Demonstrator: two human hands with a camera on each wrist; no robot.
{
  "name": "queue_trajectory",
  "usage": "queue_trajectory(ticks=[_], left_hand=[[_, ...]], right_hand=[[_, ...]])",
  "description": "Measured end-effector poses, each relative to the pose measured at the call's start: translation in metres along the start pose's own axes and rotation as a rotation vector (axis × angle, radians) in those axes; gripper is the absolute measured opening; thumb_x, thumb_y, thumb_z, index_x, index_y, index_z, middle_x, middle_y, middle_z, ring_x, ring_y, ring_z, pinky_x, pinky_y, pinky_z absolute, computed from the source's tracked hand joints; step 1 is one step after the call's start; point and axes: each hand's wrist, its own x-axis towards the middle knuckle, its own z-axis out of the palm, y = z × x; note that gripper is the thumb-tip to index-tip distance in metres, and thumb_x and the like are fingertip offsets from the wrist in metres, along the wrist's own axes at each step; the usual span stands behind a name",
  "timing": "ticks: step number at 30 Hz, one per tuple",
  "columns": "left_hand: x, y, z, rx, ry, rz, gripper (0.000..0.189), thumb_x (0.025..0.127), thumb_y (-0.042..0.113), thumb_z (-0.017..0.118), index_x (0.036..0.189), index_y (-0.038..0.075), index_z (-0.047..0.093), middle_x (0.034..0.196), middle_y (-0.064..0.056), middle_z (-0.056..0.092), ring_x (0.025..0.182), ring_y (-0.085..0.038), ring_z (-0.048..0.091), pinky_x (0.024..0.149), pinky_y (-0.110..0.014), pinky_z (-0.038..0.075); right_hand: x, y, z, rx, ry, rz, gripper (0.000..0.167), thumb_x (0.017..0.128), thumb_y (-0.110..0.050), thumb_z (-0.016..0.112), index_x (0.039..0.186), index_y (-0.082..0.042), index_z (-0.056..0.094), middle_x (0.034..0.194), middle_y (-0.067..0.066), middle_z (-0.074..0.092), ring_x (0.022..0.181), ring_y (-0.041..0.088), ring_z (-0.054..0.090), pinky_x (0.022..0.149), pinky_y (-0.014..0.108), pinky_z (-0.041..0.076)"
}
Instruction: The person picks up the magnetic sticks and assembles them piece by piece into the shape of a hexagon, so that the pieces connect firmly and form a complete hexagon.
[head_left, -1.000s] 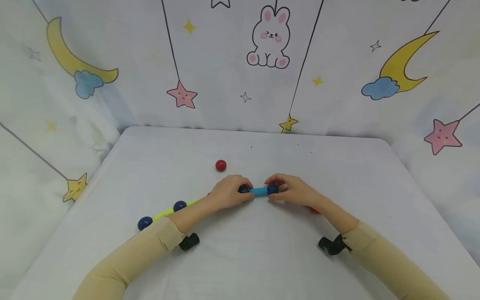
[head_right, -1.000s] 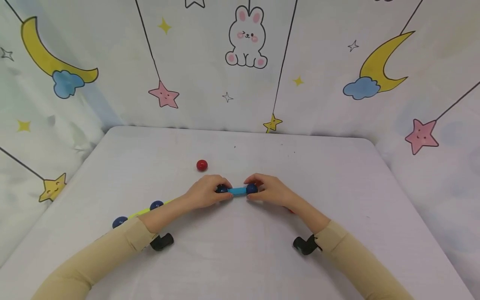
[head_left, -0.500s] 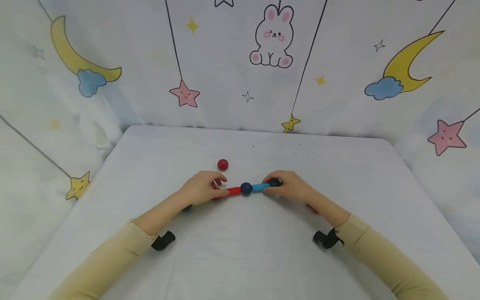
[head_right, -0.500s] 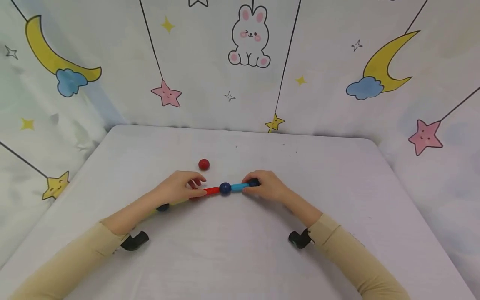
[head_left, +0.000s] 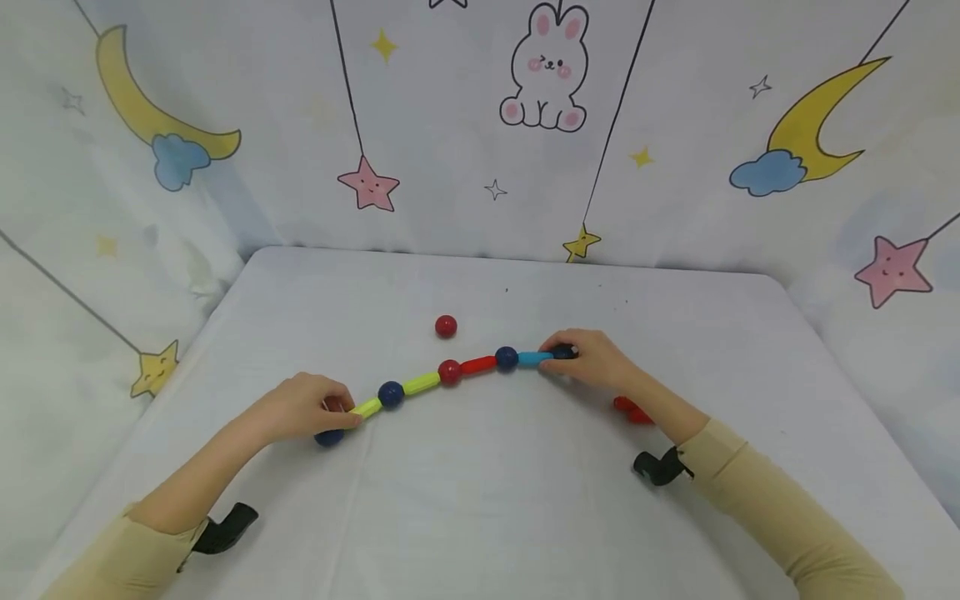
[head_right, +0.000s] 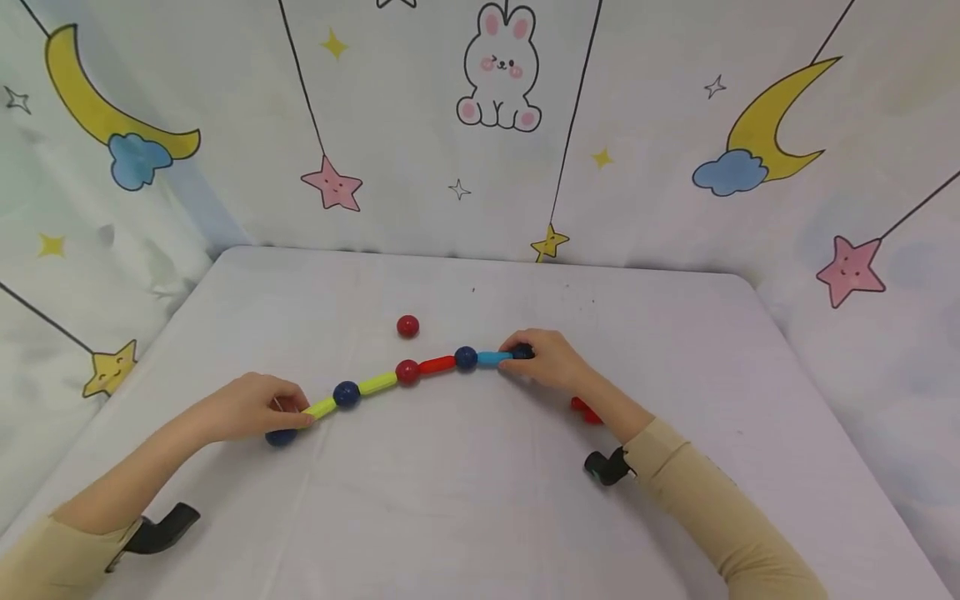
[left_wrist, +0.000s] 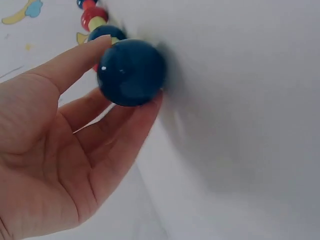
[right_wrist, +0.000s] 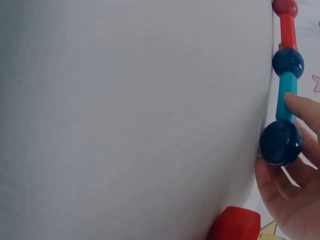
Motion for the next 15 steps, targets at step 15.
queue_trajectory(ticks=[15], left_hand=[[-0.007, 0.037, 0.054, -0.363, 0.01, -0.063, 0.027, 0.089, 0.033, 0.071, 0.084, 0.008, 0.066, 0.069, 0.001, 0.062, 0.056, -0.013, 0.063, 0.055, -0.027, 0.051]], right_hand=[[0.01, -0.005, 0.002, -0.022, 0.034, 0.037, 0.024, 0.09, -0.026, 0.071, 0.11, -0.012, 0.069, 0.102, 0.003, 0.066, 0.09, 0.021, 0.054, 0.077, 0.034, 0.046]])
